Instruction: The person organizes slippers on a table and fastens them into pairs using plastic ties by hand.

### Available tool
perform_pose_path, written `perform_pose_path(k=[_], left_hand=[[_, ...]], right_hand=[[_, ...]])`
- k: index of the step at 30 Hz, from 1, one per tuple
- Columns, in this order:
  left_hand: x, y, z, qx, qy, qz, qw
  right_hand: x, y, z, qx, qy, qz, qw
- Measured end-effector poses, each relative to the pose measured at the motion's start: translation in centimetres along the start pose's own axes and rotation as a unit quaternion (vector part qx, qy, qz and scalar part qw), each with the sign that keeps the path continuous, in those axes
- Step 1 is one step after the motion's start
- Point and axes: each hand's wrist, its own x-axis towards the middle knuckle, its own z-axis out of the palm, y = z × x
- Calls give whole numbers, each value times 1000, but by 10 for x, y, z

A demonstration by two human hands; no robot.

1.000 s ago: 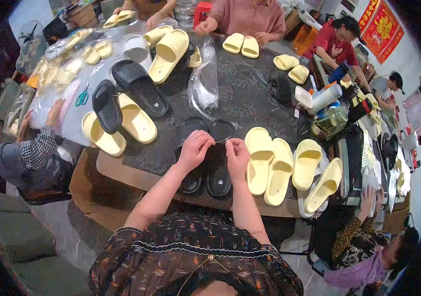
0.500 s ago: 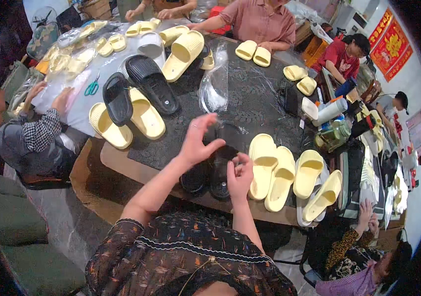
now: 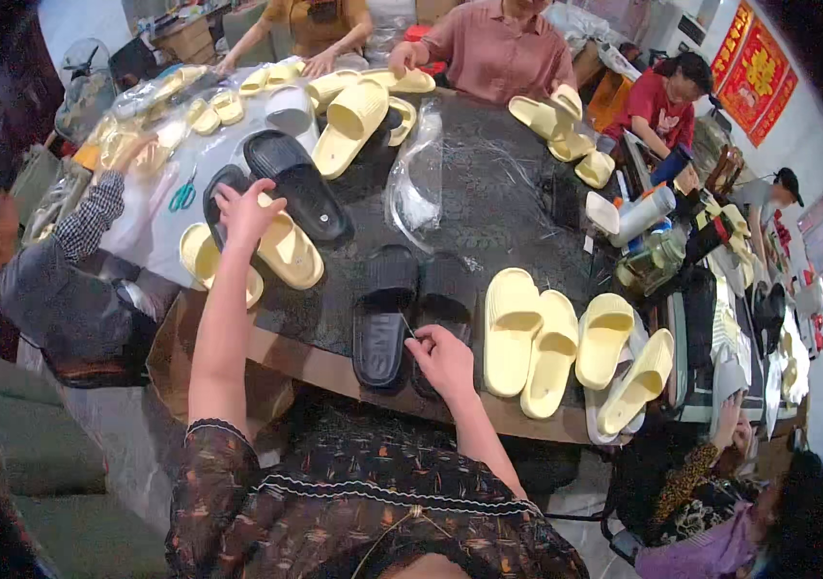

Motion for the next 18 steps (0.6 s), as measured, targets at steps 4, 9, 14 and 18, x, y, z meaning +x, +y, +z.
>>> perform_pose_path(k=[4, 9, 14, 18], left_hand=[[10, 1, 4, -49, -19, 17, 998], [6, 16, 11, 7, -33, 40, 999], [24, 4, 21, 18, 41, 15, 999], [40, -16, 30, -82, 114, -11, 990]], right_hand=[[1, 1, 0, -19, -25, 12, 999], [-2, 7, 3, -15, -10, 11, 1000], [-3, 10, 6, 2, 16, -5, 1000], [-2, 9, 5, -15, 9, 10, 1000]])
